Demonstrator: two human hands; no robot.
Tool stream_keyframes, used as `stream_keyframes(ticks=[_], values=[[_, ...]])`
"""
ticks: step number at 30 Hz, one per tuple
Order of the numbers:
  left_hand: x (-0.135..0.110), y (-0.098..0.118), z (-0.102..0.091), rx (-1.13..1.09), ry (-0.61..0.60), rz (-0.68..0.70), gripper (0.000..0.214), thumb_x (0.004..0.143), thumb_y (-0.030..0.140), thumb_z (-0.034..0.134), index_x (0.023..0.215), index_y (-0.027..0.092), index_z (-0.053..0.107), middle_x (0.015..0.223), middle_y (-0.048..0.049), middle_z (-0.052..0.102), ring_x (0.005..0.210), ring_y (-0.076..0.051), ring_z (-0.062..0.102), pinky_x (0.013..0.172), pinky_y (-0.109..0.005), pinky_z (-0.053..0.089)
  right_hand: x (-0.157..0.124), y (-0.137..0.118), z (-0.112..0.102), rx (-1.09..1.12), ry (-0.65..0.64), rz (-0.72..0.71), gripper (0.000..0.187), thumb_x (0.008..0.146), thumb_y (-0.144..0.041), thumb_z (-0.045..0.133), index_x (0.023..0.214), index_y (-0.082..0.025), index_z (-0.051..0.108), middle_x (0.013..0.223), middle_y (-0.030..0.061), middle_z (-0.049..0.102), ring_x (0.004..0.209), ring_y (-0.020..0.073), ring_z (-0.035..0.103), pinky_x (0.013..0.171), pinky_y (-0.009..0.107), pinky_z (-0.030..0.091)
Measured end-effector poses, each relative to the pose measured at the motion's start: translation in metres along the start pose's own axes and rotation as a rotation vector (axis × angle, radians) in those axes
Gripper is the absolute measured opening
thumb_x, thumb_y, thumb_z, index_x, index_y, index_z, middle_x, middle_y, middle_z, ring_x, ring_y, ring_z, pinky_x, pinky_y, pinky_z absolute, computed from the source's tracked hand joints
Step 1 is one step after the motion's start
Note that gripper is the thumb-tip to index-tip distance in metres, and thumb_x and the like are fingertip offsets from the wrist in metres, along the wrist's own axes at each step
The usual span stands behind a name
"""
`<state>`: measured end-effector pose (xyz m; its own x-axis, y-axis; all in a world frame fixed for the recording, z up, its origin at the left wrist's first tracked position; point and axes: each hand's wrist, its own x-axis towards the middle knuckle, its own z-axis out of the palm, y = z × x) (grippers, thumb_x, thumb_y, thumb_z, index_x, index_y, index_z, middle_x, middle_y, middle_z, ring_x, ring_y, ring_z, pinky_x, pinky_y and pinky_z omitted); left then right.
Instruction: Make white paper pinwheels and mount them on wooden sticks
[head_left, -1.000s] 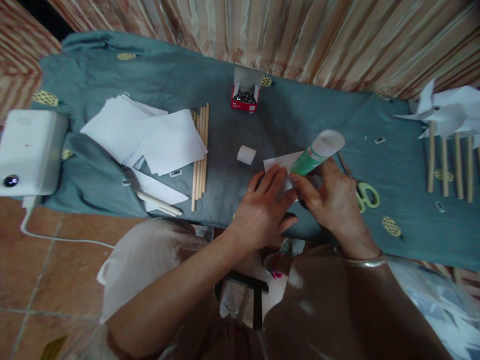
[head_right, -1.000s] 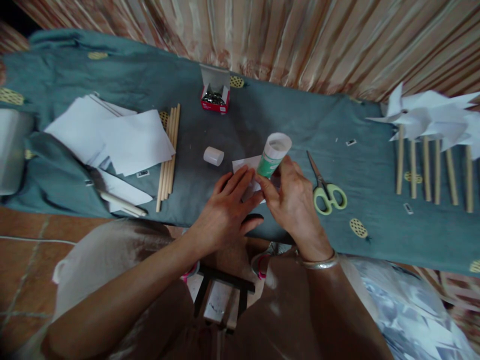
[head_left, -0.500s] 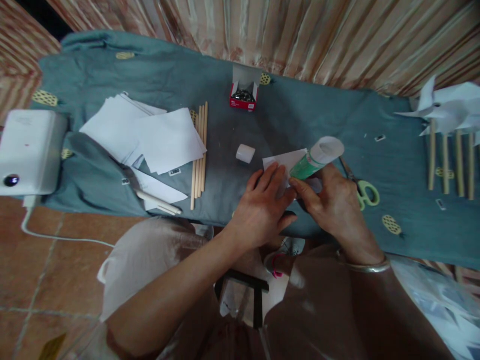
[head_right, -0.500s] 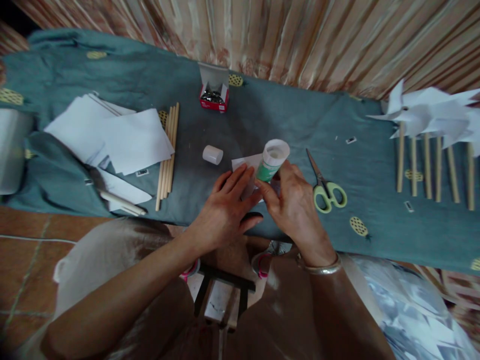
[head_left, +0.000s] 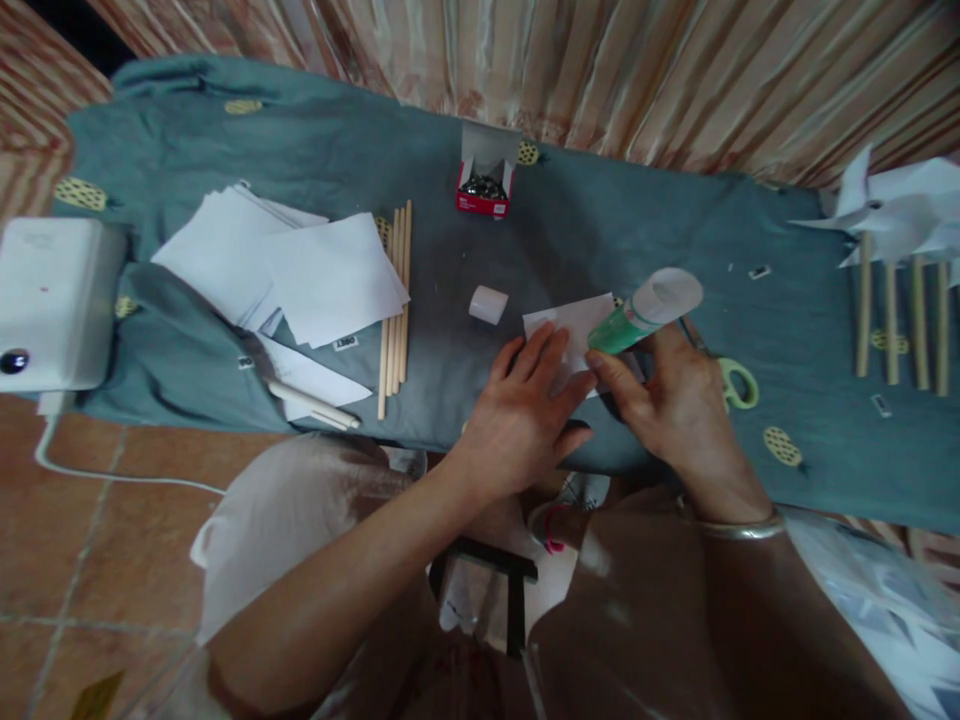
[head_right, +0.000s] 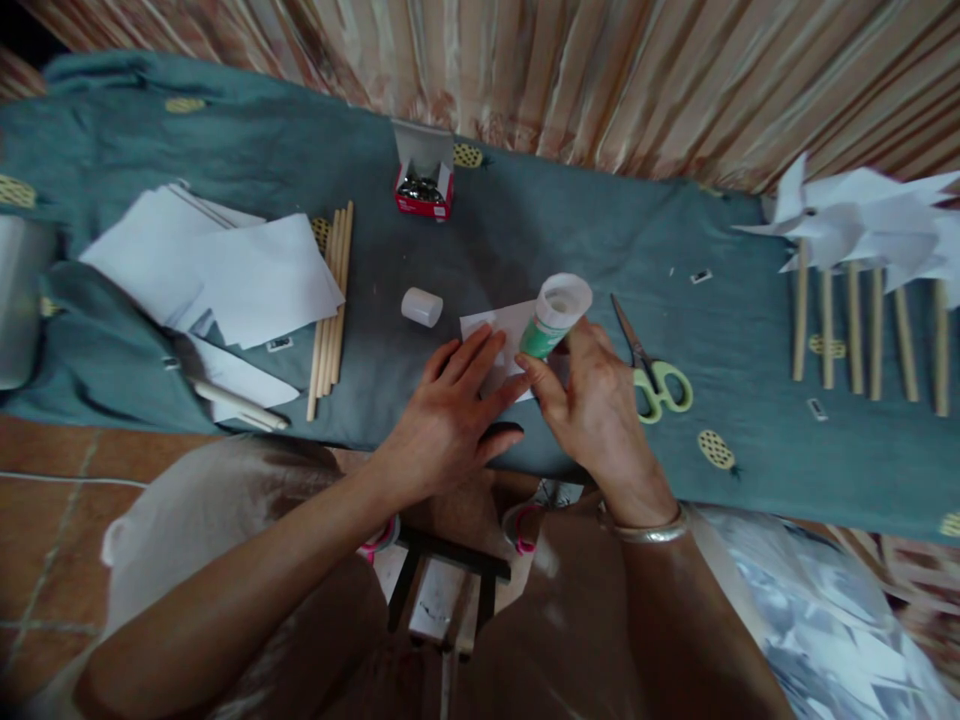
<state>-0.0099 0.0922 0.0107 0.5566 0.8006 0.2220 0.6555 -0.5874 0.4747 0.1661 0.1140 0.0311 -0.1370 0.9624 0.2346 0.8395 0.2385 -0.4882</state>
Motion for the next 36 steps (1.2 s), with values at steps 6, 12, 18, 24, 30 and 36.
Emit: stream_keyframes(ticks=[6, 12, 18, 24, 30, 36], values=[[0.0004, 0.0001, -0.0002, 0.004, 0.000, 0.003, 0.050, 0.085, 0.040, 0.063, 0.128, 0.016, 0.057, 0.148, -0.0226, 0.041, 0.141, -0.039, 0.031, 0.109, -0.061, 0.031, 0.0022, 0.0047, 0.0024, 0.012, 0.026, -0.005, 0.024, 0.087, -0.043, 0.058, 0.099, -0.022, 0.059, 0.086, 0.0091, 0.065, 0.088, 0.0301, 0.062, 0.076, 0.045, 0.049], [0.0002, 0.0003, 0.0001, -0.001, 0.011, 0.001, 0.049, 0.085, 0.039, 0.064, 0.127, 0.015, 0.057, 0.147, -0.0237, 0.042, 0.141, -0.039, 0.032, 0.109, -0.060, 0.031, 0.0044, 0.0056, 0.0055, -0.014, 0.065, -0.057, 0.024, 0.088, -0.045, 0.058, 0.096, -0.022, 0.059, 0.083, 0.0079, 0.066, 0.082, 0.0280, 0.063, 0.071, 0.042, 0.050], [0.0007, 0.0007, -0.0011, -0.009, 0.009, 0.000, 0.045, 0.085, 0.037, 0.064, 0.123, 0.015, 0.059, 0.147, -0.0237, 0.043, 0.141, -0.038, 0.032, 0.109, -0.060, 0.031, 0.0050, 0.0010, 0.0074, -0.045, 0.045, -0.051, 0.027, 0.088, -0.046, 0.057, 0.096, -0.021, 0.059, 0.082, 0.0075, 0.067, 0.078, 0.0269, 0.064, 0.067, 0.040, 0.050], [0.0006, 0.0007, -0.0012, -0.007, 0.006, 0.000, 0.046, 0.084, 0.038, 0.064, 0.123, 0.015, 0.059, 0.147, -0.0240, 0.042, 0.141, -0.039, 0.032, 0.109, -0.061, 0.031, 0.0039, -0.0025, 0.0056, -0.013, 0.013, -0.044, 0.030, 0.088, -0.047, 0.056, 0.097, -0.019, 0.059, 0.082, 0.0086, 0.066, 0.075, 0.0259, 0.065, 0.066, 0.039, 0.050], [0.0006, 0.0003, -0.0014, -0.006, -0.002, 0.002, 0.049, 0.085, 0.038, 0.064, 0.126, 0.013, 0.058, 0.147, -0.0257, 0.041, 0.142, -0.039, 0.031, 0.110, -0.060, 0.030, 0.0003, -0.0021, 0.0029, 0.030, -0.005, -0.038, 0.026, 0.089, -0.046, 0.055, 0.094, -0.020, 0.059, 0.084, 0.0090, 0.067, 0.081, 0.0277, 0.065, 0.070, 0.041, 0.051], [0.0007, -0.0003, -0.0007, -0.009, -0.005, 0.001, 0.053, 0.084, 0.039, 0.065, 0.129, 0.014, 0.056, 0.148, -0.0246, 0.041, 0.142, -0.039, 0.031, 0.110, -0.060, 0.030, -0.0025, 0.0005, 0.0015, -0.007, 0.020, -0.030, 0.023, 0.087, -0.044, 0.058, 0.093, -0.022, 0.059, 0.081, 0.0083, 0.066, 0.076, 0.0278, 0.064, 0.068, 0.042, 0.050]])
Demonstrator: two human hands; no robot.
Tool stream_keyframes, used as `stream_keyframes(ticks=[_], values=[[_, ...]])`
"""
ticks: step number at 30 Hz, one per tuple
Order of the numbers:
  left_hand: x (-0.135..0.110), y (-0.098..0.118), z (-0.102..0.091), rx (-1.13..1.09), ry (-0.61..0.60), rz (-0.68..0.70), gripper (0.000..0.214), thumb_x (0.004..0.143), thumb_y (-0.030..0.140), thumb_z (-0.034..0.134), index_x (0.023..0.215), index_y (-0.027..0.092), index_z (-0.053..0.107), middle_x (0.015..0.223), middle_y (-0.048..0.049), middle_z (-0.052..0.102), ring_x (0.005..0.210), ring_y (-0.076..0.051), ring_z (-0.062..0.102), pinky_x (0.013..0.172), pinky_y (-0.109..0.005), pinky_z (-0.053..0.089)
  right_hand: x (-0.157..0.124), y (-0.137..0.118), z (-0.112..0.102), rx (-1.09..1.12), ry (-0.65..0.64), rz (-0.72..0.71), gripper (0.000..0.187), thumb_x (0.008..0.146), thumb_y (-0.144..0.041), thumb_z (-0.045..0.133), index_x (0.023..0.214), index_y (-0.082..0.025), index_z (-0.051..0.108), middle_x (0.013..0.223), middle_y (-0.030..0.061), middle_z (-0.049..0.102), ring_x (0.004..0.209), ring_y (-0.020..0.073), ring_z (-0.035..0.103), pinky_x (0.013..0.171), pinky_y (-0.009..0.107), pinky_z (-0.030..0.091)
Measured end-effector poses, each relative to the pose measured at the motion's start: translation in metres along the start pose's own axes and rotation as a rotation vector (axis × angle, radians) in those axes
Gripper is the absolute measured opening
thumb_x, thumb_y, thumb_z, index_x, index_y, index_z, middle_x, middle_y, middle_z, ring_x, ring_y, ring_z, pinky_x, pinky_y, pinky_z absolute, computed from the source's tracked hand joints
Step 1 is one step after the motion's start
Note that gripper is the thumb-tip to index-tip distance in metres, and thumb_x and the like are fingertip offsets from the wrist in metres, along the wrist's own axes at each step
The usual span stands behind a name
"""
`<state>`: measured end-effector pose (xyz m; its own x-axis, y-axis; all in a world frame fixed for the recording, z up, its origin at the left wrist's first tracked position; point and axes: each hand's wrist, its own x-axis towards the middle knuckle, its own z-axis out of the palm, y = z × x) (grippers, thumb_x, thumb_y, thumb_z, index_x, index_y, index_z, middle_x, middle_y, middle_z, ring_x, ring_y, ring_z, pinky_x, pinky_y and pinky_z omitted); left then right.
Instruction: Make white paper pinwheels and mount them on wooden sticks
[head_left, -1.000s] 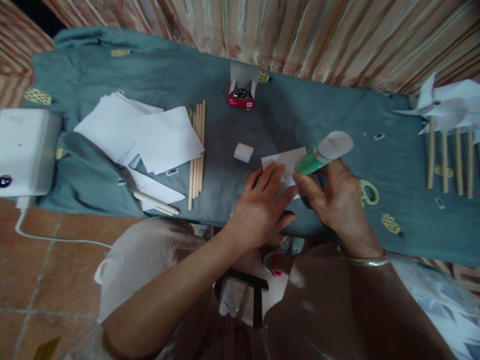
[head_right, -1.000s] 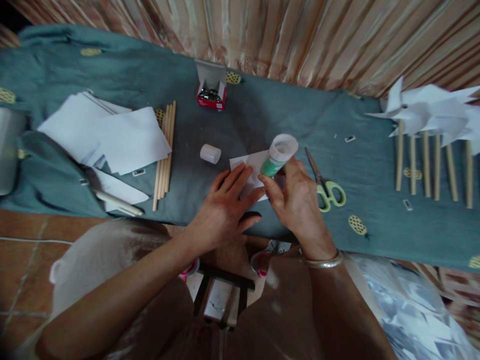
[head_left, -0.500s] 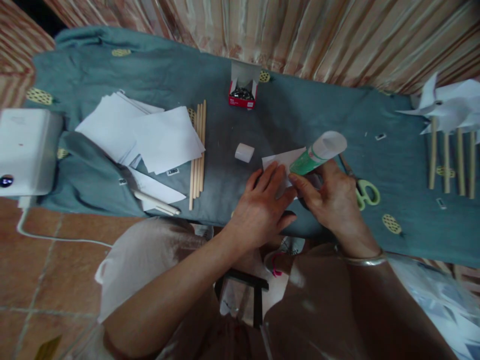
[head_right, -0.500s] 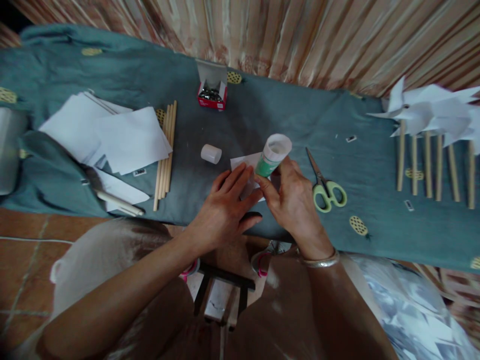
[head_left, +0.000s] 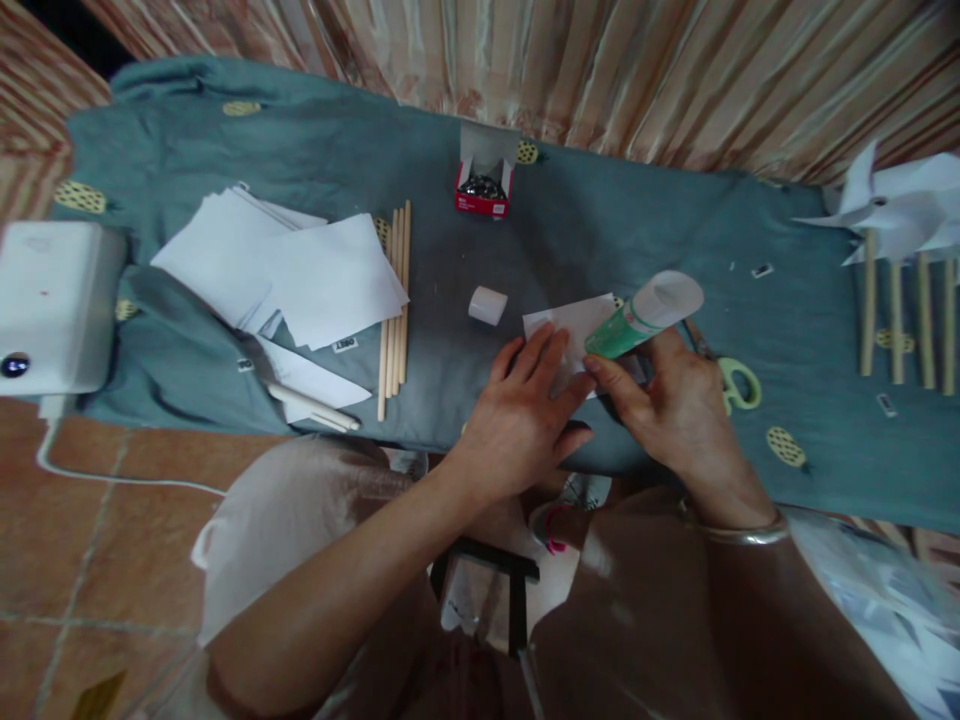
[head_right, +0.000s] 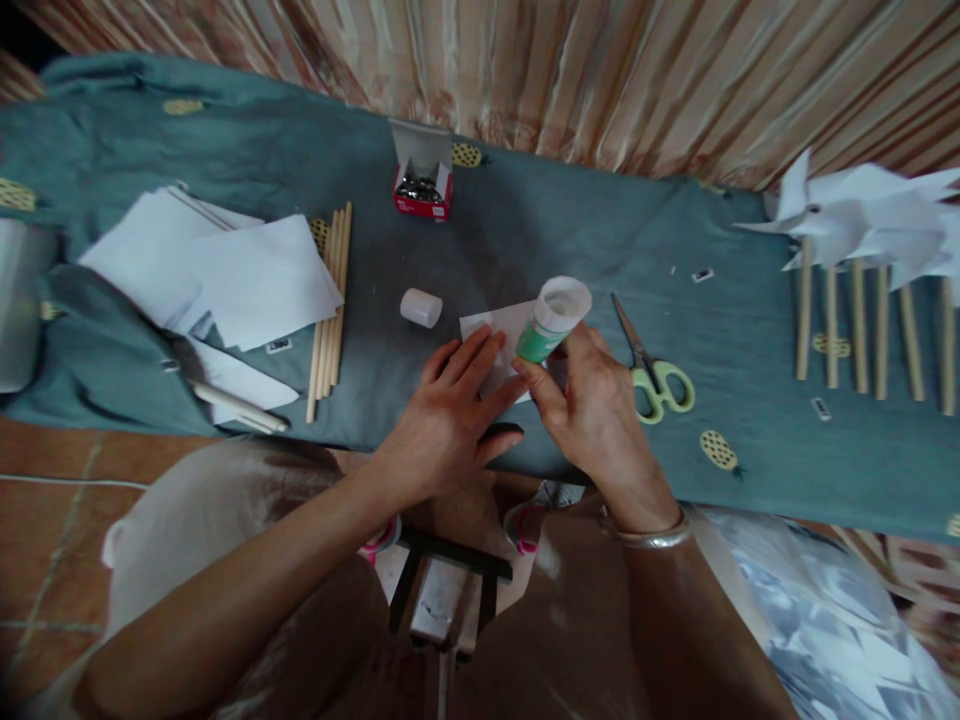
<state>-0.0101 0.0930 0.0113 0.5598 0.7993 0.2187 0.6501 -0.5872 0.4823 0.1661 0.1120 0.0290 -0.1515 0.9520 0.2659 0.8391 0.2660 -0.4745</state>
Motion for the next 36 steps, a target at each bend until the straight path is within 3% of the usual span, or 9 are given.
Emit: stream_keyframes(ticks=[17, 32, 36], values=[[0.000, 0.000, 0.000, 0.008, 0.004, 0.000, 0.051, 0.084, 0.040, 0.064, 0.128, 0.016, 0.057, 0.148, -0.0232, 0.041, 0.142, -0.039, 0.031, 0.109, -0.060, 0.030, 0.005, 0.006, 0.004, -0.025, 0.047, -0.012, 0.025, 0.088, -0.044, 0.057, 0.097, -0.021, 0.059, 0.087, 0.0092, 0.067, 0.086, 0.0286, 0.063, 0.075, 0.044, 0.051], [0.002, 0.003, -0.005, 0.035, -0.047, -0.013, 0.049, 0.084, 0.038, 0.065, 0.125, 0.013, 0.059, 0.149, -0.0240, 0.039, 0.142, -0.039, 0.030, 0.111, -0.058, 0.028, 0.006, -0.005, 0.005, 0.078, 0.014, -0.022, 0.023, 0.088, -0.042, 0.057, 0.095, -0.021, 0.058, 0.079, 0.0058, 0.064, 0.075, 0.0242, 0.063, 0.066, 0.036, 0.050], [0.003, 0.002, -0.006, 0.057, -0.054, -0.009, 0.050, 0.085, 0.042, 0.063, 0.128, 0.017, 0.058, 0.149, -0.0224, 0.040, 0.142, -0.039, 0.030, 0.110, -0.059, 0.030, 0.002, -0.003, -0.002, 0.116, 0.036, 0.071, 0.022, 0.085, -0.041, 0.060, 0.090, -0.020, 0.059, 0.077, 0.0055, 0.065, 0.070, 0.0229, 0.063, 0.064, 0.035, 0.049]])
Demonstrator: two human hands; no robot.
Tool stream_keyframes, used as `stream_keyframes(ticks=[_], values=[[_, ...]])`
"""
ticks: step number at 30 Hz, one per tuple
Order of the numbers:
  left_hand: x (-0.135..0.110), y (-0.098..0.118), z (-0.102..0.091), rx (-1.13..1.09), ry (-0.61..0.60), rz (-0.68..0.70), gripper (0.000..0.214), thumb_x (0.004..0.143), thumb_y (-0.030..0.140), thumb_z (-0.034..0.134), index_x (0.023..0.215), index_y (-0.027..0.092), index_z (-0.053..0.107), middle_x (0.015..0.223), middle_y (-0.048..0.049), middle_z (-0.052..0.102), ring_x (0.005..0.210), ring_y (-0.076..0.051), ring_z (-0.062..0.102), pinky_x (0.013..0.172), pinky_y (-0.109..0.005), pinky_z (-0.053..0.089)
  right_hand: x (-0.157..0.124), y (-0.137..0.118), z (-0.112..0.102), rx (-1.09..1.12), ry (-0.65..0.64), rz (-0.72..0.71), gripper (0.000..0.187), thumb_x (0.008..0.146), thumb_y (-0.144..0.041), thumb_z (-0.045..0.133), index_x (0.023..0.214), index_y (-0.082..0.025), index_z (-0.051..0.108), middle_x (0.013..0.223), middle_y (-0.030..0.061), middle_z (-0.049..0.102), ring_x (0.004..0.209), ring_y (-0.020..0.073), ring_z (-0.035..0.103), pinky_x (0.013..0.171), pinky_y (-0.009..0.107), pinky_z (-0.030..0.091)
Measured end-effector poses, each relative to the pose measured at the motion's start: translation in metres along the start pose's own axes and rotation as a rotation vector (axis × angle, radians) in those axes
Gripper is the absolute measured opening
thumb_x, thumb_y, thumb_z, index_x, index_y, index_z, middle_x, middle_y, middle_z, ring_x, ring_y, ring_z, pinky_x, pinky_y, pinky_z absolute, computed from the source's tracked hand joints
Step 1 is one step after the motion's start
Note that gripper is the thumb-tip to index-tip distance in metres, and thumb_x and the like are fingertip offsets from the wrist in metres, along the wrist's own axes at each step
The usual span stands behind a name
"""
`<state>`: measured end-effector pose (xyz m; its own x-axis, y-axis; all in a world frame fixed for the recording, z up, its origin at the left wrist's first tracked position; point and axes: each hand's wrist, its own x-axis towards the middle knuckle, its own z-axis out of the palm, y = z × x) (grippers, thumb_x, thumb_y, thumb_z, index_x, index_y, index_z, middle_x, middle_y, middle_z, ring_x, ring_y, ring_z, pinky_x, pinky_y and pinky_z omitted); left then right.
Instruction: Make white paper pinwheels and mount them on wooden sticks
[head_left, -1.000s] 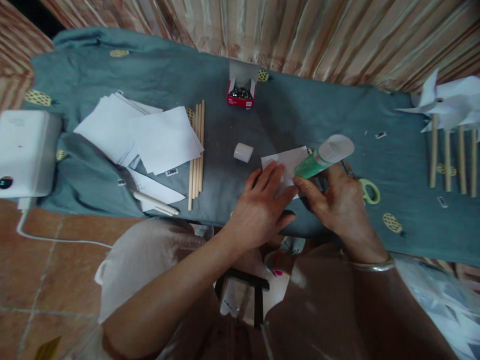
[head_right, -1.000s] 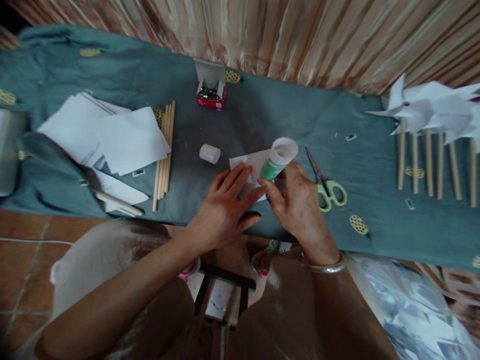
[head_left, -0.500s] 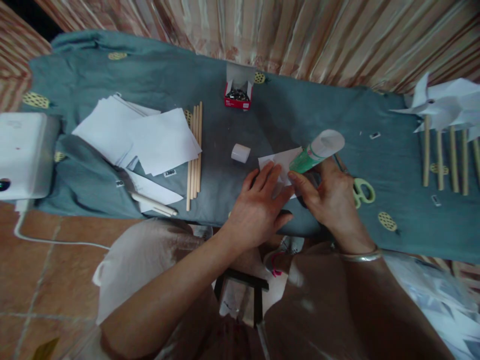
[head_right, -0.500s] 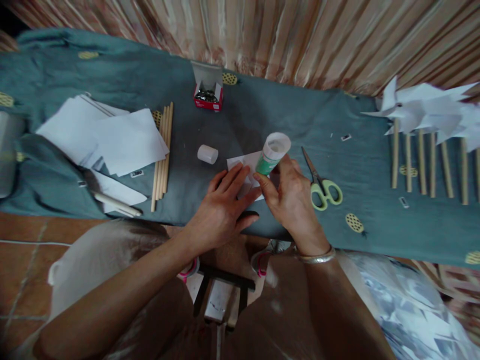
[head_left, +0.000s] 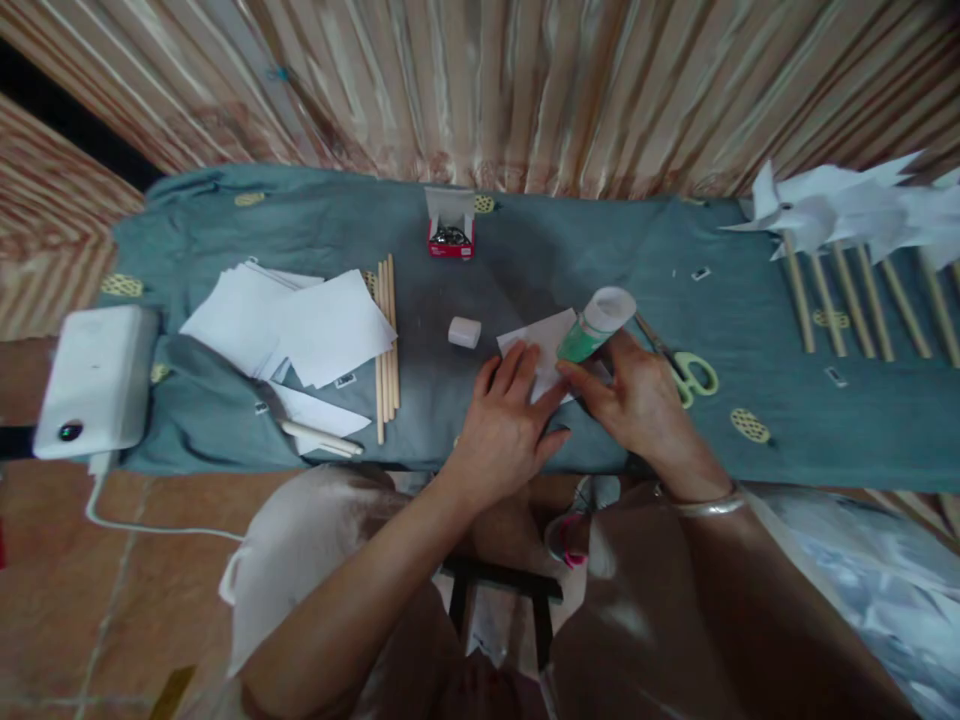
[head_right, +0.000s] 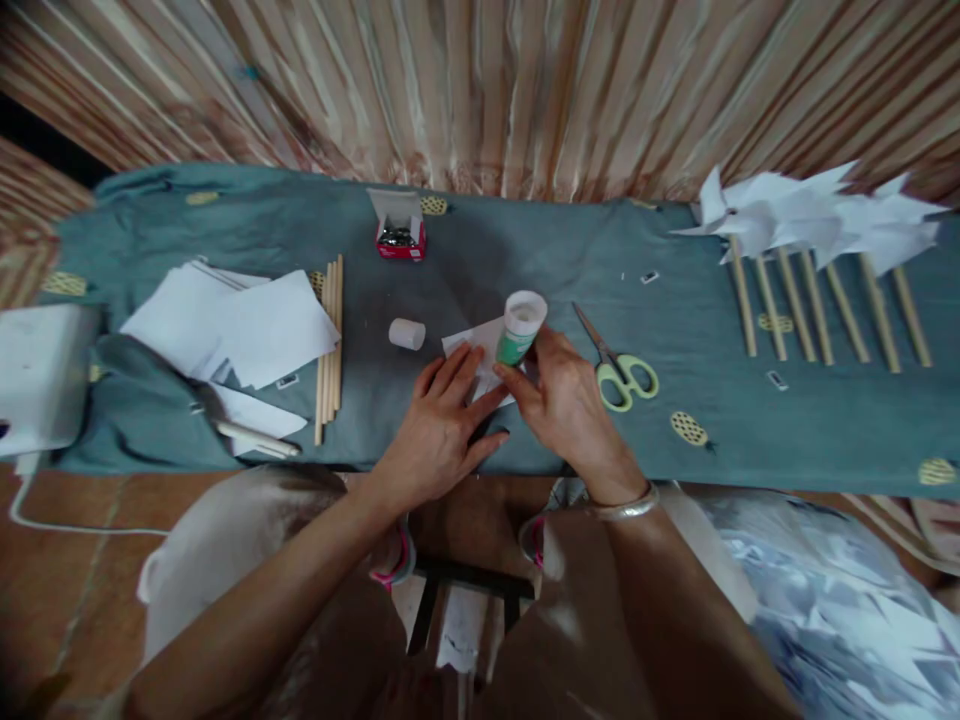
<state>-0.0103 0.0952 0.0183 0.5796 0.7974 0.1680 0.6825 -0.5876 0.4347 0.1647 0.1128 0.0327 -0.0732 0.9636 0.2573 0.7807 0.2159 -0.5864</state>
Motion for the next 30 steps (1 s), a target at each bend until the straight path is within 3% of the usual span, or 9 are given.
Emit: stream_keyframes(ticks=[3, 7, 12, 16, 19, 24, 27, 30], values=[[0.000, -0.001, 0.001, 0.008, -0.003, 0.005, 0.052, 0.084, 0.043, 0.064, 0.129, 0.018, 0.057, 0.148, -0.0223, 0.040, 0.141, -0.040, 0.031, 0.108, -0.060, 0.031, 0.000, 0.005, -0.006, 0.169, 0.126, 0.141, 0.020, 0.080, -0.039, 0.066, 0.086, -0.021, 0.060, 0.077, 0.0045, 0.067, 0.070, 0.0212, 0.063, 0.065, 0.035, 0.049], [-0.001, 0.000, 0.001, -0.003, 0.010, 0.012, 0.052, 0.085, 0.042, 0.063, 0.131, 0.018, 0.055, 0.149, -0.0222, 0.039, 0.142, -0.039, 0.030, 0.108, -0.060, 0.031, 0.003, 0.014, -0.010, 0.608, 0.274, 0.285, 0.018, 0.075, -0.038, 0.071, 0.078, -0.024, 0.060, 0.075, 0.0004, 0.066, 0.070, 0.0180, 0.062, 0.069, 0.035, 0.052], [0.000, -0.008, -0.016, -0.035, 0.162, 0.067, 0.048, 0.093, 0.041, 0.051, 0.134, 0.017, 0.050, 0.147, -0.0197, 0.043, 0.140, -0.032, 0.036, 0.108, -0.052, 0.035, 0.004, 0.021, -0.013, 0.943, 0.243, 0.421, 0.020, 0.077, -0.042, 0.069, 0.074, -0.025, 0.059, 0.078, 0.0000, 0.067, 0.075, 0.0190, 0.066, 0.073, 0.039, 0.057], [0.002, -0.033, -0.032, 0.032, 0.362, -0.060, 0.045, 0.090, 0.015, 0.043, 0.135, 0.019, 0.049, 0.144, -0.0136, 0.048, 0.138, -0.026, 0.039, 0.110, -0.048, 0.034, 0.002, 0.024, -0.017, 1.073, 0.245, 0.491, 0.021, 0.080, -0.044, 0.066, 0.079, -0.024, 0.060, 0.080, 0.0008, 0.069, 0.078, 0.0199, 0.068, 0.073, 0.039, 0.058], [0.003, -0.052, -0.036, 0.090, 0.321, -0.169, 0.054, 0.082, 0.006, 0.041, 0.133, 0.018, 0.052, 0.140, -0.0116, 0.054, 0.137, -0.026, 0.040, 0.110, -0.049, 0.035, 0.001, 0.023, -0.020, 1.122, 0.244, 0.535, 0.020, 0.078, -0.042, 0.069, 0.079, -0.024, 0.061, 0.080, 0.0005, 0.069, 0.077, 0.0189, 0.068, 0.073, 0.037, 0.059], [0.006, -0.061, -0.037, 0.071, 0.232, -0.263, 0.041, 0.084, 0.012, 0.048, 0.122, 0.016, 0.062, 0.125, -0.0123, 0.065, 0.115, -0.028, 0.060, 0.099, -0.047, 0.047, 0.002, 0.015, -0.024, 1.176, 0.238, 0.582, 0.019, 0.072, -0.038, 0.077, 0.074, -0.023, 0.065, 0.080, -0.0007, 0.070, 0.074, 0.0152, 0.066, 0.069, 0.030, 0.058], [0.007, -0.053, -0.039, 0.010, 0.259, -0.278, 0.032, 0.085, 0.019, 0.056, 0.115, 0.017, 0.066, 0.115, -0.0111, 0.069, 0.107, -0.027, 0.063, 0.093, -0.046, 0.051, 0.001, 0.008, -0.025, 1.172, 0.211, 0.584, 0.020, 0.071, -0.039, 0.077, 0.076, -0.022, 0.067, 0.083, 0.0005, 0.071, 0.074, 0.0158, 0.067, 0.067, 0.029, 0.058], [0.007, -0.041, -0.038, -0.188, 0.304, -0.270, 0.030, 0.083, 0.023, 0.061, 0.112, 0.019, 0.067, 0.113, -0.0081, 0.071, 0.105, -0.023, 0.065, 0.093, -0.041, 0.052, -0.002, 0.002, -0.023, 1.182, 0.157, 0.571, 0.022, 0.072, -0.041, 0.077, 0.077, -0.022, 0.068, 0.079, -0.0005, 0.070, 0.069, 0.0137, 0.067, 0.065, 0.027, 0.059]])
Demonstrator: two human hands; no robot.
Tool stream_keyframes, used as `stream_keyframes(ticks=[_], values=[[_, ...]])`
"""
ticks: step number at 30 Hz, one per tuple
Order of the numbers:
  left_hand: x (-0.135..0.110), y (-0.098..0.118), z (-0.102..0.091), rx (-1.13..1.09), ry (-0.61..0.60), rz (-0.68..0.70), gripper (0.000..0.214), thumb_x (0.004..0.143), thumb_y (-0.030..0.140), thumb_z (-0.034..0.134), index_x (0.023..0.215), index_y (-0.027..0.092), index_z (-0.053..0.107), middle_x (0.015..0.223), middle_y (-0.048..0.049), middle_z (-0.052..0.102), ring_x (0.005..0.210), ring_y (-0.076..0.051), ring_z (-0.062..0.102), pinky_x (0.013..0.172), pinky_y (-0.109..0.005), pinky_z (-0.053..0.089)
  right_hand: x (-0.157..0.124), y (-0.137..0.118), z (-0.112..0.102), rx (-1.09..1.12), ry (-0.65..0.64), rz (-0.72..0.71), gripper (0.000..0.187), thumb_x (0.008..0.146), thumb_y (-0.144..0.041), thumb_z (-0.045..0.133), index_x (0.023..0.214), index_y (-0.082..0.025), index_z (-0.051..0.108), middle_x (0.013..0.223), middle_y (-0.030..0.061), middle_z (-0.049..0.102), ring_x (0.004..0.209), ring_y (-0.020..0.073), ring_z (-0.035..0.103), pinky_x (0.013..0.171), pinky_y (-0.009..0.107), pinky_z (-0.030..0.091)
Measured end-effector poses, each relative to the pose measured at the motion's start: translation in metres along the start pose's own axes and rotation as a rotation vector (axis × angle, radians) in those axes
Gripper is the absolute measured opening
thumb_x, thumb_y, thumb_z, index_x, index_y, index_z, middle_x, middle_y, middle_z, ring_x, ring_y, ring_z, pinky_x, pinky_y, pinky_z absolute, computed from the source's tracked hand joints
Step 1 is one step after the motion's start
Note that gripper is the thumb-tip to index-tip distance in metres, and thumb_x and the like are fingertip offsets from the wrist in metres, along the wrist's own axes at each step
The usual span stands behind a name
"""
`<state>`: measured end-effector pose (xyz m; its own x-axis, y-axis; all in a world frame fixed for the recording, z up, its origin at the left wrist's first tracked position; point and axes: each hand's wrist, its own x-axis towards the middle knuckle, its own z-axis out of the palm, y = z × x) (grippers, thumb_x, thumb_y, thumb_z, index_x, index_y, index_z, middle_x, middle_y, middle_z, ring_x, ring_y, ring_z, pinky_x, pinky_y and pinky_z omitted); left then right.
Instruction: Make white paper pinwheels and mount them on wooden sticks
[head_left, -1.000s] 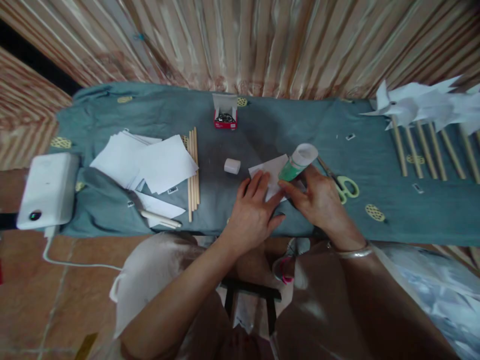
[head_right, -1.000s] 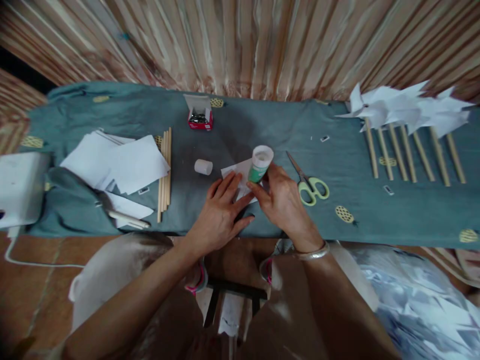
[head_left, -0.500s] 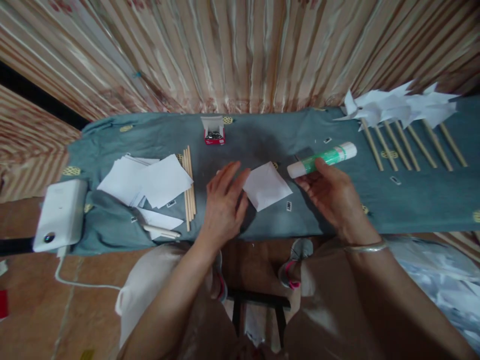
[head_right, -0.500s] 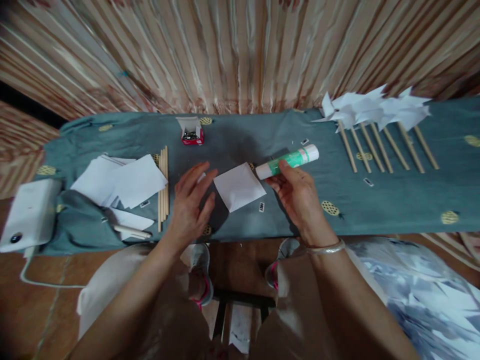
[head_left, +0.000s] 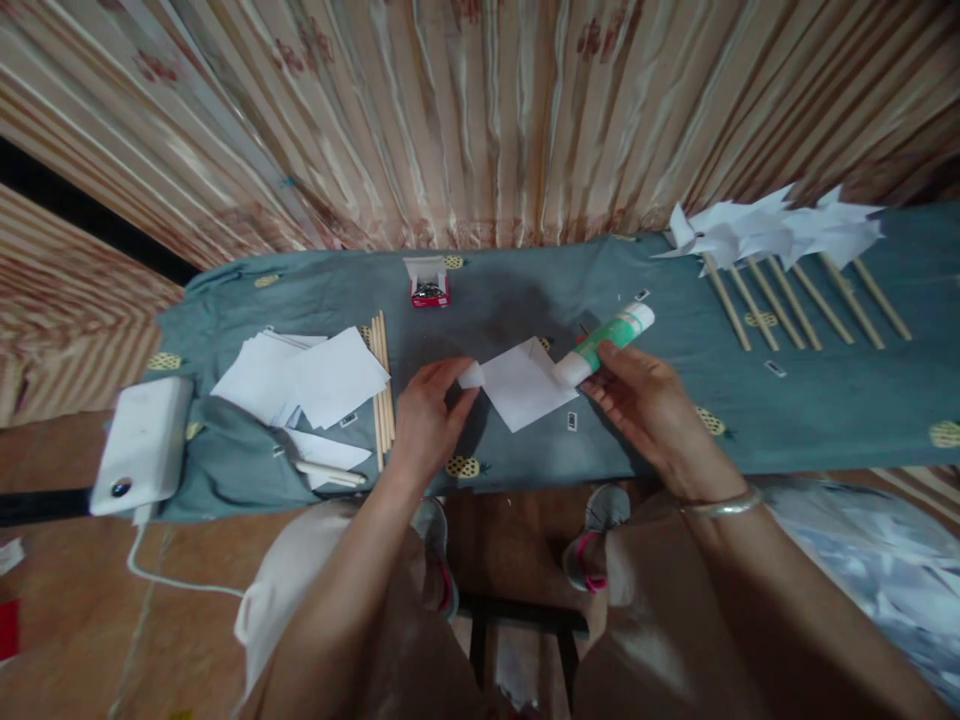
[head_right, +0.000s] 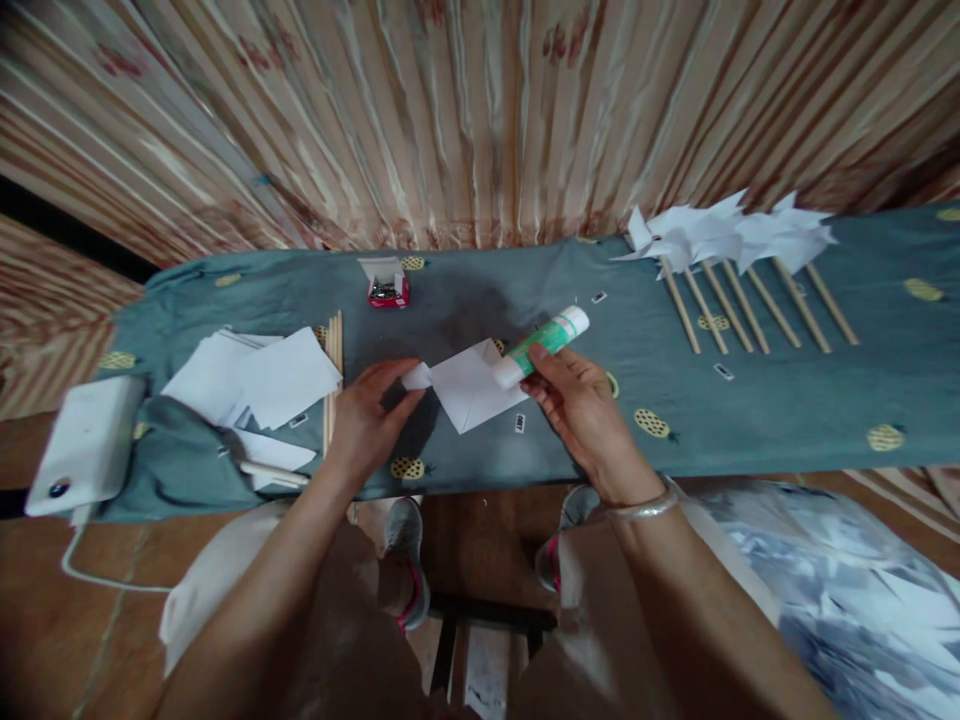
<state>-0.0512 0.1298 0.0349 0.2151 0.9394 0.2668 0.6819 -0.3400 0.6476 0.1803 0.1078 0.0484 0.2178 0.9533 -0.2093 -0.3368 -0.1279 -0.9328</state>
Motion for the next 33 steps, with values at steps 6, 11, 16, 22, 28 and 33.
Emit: stream_keyframes(ticks=[6, 11, 16, 22, 28, 33], values=[[-0.009, 0.018, 0.011, -0.299, -0.037, -0.052, 0.030, 0.078, 0.022, 0.069, 0.108, 0.018, 0.069, 0.108, -0.0075, 0.073, 0.094, -0.020, 0.069, 0.089, -0.035, 0.054, -0.007, 0.005, 0.011, 0.148, -0.046, 0.118, 0.024, 0.062, -0.031, 0.086, 0.074, -0.020, 0.068, 0.078, -0.0029, 0.072, 0.067, 0.0105, 0.068, 0.068, 0.022, 0.061], [-0.009, 0.023, 0.014, -0.321, -0.028, -0.037, 0.031, 0.078, 0.021, 0.070, 0.108, 0.017, 0.069, 0.107, -0.0075, 0.073, 0.093, -0.019, 0.069, 0.087, -0.033, 0.054, -0.010, 0.005, 0.018, 0.175, -0.048, 0.138, 0.026, 0.058, -0.031, 0.088, 0.073, -0.020, 0.070, 0.077, -0.0029, 0.074, 0.069, 0.0104, 0.070, 0.069, 0.020, 0.061], [-0.008, 0.025, 0.013, -0.344, -0.030, -0.060, 0.032, 0.077, 0.020, 0.071, 0.109, 0.017, 0.069, 0.107, -0.0075, 0.073, 0.093, -0.019, 0.069, 0.087, -0.033, 0.054, -0.009, 0.006, 0.017, 0.152, -0.054, 0.127, 0.027, 0.058, -0.032, 0.088, 0.073, -0.020, 0.070, 0.078, -0.0032, 0.073, 0.070, 0.0109, 0.070, 0.072, 0.022, 0.062], [-0.009, 0.024, 0.013, -0.368, -0.010, -0.043, 0.033, 0.077, 0.021, 0.073, 0.109, 0.016, 0.069, 0.109, -0.0086, 0.073, 0.095, -0.020, 0.069, 0.089, -0.034, 0.054, -0.008, 0.007, 0.018, 0.117, -0.078, 0.101, 0.026, 0.060, -0.033, 0.087, 0.074, -0.020, 0.069, 0.079, -0.0029, 0.073, 0.072, 0.0119, 0.070, 0.073, 0.024, 0.062], [-0.010, 0.022, 0.013, -0.375, 0.015, -0.005, 0.031, 0.076, 0.018, 0.073, 0.107, 0.017, 0.069, 0.108, -0.0069, 0.073, 0.096, -0.018, 0.069, 0.090, -0.032, 0.053, -0.008, 0.006, 0.022, 0.133, -0.055, 0.121, 0.030, 0.053, -0.033, 0.091, 0.071, -0.020, 0.071, 0.076, -0.0029, 0.074, 0.068, 0.0103, 0.070, 0.067, 0.019, 0.061], [-0.011, 0.024, 0.011, -0.349, 0.018, 0.049, 0.028, 0.078, 0.016, 0.073, 0.106, 0.018, 0.069, 0.108, -0.0066, 0.073, 0.098, -0.018, 0.068, 0.090, -0.031, 0.053, -0.008, 0.007, 0.022, 0.095, -0.072, 0.154, 0.032, 0.050, -0.035, 0.092, 0.070, -0.020, 0.073, 0.075, -0.0021, 0.075, 0.067, 0.0104, 0.070, 0.064, 0.018, 0.061]])
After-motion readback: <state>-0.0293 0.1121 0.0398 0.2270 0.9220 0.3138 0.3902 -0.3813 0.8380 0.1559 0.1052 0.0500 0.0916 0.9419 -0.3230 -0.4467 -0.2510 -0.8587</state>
